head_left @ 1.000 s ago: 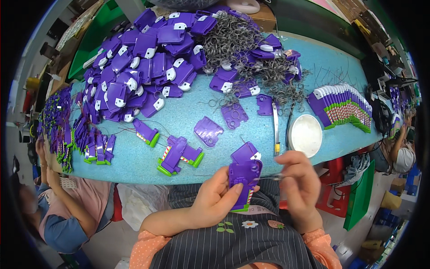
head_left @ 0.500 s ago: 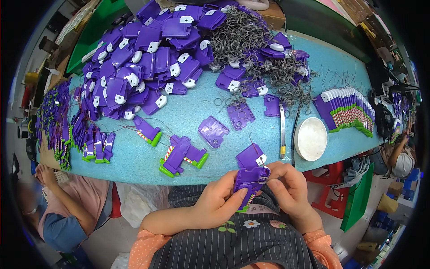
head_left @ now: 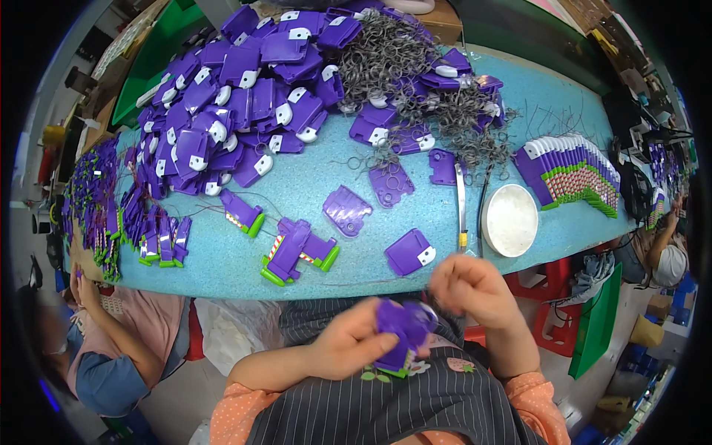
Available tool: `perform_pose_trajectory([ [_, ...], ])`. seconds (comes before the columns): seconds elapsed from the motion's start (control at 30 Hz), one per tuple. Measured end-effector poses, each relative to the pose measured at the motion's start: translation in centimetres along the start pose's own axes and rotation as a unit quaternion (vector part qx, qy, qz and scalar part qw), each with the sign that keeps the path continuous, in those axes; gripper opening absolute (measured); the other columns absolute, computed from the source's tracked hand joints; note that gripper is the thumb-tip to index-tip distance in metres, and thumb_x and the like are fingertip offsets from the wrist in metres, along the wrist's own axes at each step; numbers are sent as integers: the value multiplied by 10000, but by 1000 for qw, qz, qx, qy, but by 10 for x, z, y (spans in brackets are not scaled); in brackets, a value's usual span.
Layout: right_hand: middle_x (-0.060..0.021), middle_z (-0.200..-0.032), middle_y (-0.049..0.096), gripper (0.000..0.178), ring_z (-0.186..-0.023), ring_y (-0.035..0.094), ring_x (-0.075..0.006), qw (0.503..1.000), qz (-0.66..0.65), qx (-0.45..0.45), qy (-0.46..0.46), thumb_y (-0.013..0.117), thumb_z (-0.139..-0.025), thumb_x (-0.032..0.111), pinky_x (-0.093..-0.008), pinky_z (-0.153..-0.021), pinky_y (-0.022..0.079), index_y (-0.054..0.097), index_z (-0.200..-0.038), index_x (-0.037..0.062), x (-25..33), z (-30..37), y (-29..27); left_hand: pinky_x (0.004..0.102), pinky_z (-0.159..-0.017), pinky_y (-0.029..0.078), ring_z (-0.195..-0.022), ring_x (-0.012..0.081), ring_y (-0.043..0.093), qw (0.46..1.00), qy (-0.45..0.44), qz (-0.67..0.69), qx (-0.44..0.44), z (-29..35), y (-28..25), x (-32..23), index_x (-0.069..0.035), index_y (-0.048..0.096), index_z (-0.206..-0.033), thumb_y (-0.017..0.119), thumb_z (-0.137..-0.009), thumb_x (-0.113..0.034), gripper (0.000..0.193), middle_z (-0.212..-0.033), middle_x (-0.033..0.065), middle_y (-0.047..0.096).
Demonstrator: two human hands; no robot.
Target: The person assembles purple plastic toy components by hand. They pick up a purple plastic housing, insert a white plastic piece, and attach a small metal spring, repeating this process for multiple units on a workbench.
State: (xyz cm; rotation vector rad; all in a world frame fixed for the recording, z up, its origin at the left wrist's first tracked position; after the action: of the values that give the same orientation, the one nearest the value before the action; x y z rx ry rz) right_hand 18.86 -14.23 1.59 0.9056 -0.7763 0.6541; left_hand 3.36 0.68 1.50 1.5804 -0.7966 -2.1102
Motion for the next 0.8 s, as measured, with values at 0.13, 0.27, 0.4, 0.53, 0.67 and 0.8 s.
perform_pose_trajectory([
  [0.13, -98, -759, 551, 259, -618, 548, -204, 676, 632, -303, -225, 654, -818, 144, -293, -572, 439, 528, -970, -24, -14, -27, 22, 344, -916, 463, -1077, 224, 570, 986, 0, 94, -141, 12, -8, 12, -2, 300, -1336, 414, -957, -84, 404, -1216, 169, 536],
  [0.27, -109, -739, 544, 263, -589, 571, -252, 739, 560, -291, -236, 670, -804, 90, -315, -529, 448, 498, -973, -15, -25, -28, 23, 341, -930, 458, -1077, 227, 572, 982, -11, 81, -170, 17, -12, 19, 13, 300, -1324, 416, -918, 24, 422, -1226, 165, 524],
  [0.4, -64, -818, 551, 179, -674, 533, -85, 943, 180, -237, -148, 607, -833, 1, -212, -548, 414, 490, -969, 1, -13, 1, 19, 337, -940, 450, -1087, 214, 564, 983, -18, 73, -168, 19, -13, 20, 21, 295, -1320, 408, -879, 95, 462, -1214, 156, 523],
  [0.53, -151, -1042, 607, 277, -924, 585, -188, 938, 298, 16, -177, 639, -774, 2, -275, -702, 470, 512, -1020, 16, -5, 10, 22, 339, -963, 441, -1131, 210, 534, 987, -21, 35, -155, 16, -14, 20, 6, 284, -1334, 409, -867, 107, 494, -1245, 168, 502],
  [0.67, -251, -1285, 473, 272, -684, 639, -343, 886, 415, 128, -164, 644, -773, 57, -368, -518, 515, 431, -937, 20, -21, 14, 38, 328, -964, 437, -1144, 195, 520, 984, 21, 27, -175, 14, -14, 22, 10, 287, -1330, 402, -862, 113, 493, -1241, 165, 506],
  [0.8, -260, -1348, 398, 289, -679, 637, -332, 867, 451, 146, -157, 634, -781, 81, -357, -529, 515, 425, -967, 10, -16, 15, 48, 349, -963, 440, -1126, 215, 538, 975, 67, 25, -212, 15, -10, 22, 5, 282, -1333, 409, -872, 103, 488, -1239, 179, 508],
])
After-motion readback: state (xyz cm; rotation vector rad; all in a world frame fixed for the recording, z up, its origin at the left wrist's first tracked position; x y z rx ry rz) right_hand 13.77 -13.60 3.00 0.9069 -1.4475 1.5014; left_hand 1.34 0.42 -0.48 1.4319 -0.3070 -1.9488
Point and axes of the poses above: each hand's wrist, its own z-axis away from the middle knuckle, its own y-axis out of the palm, x = y × z, the point moved 2 cm from there along -z, towards the middle knuckle
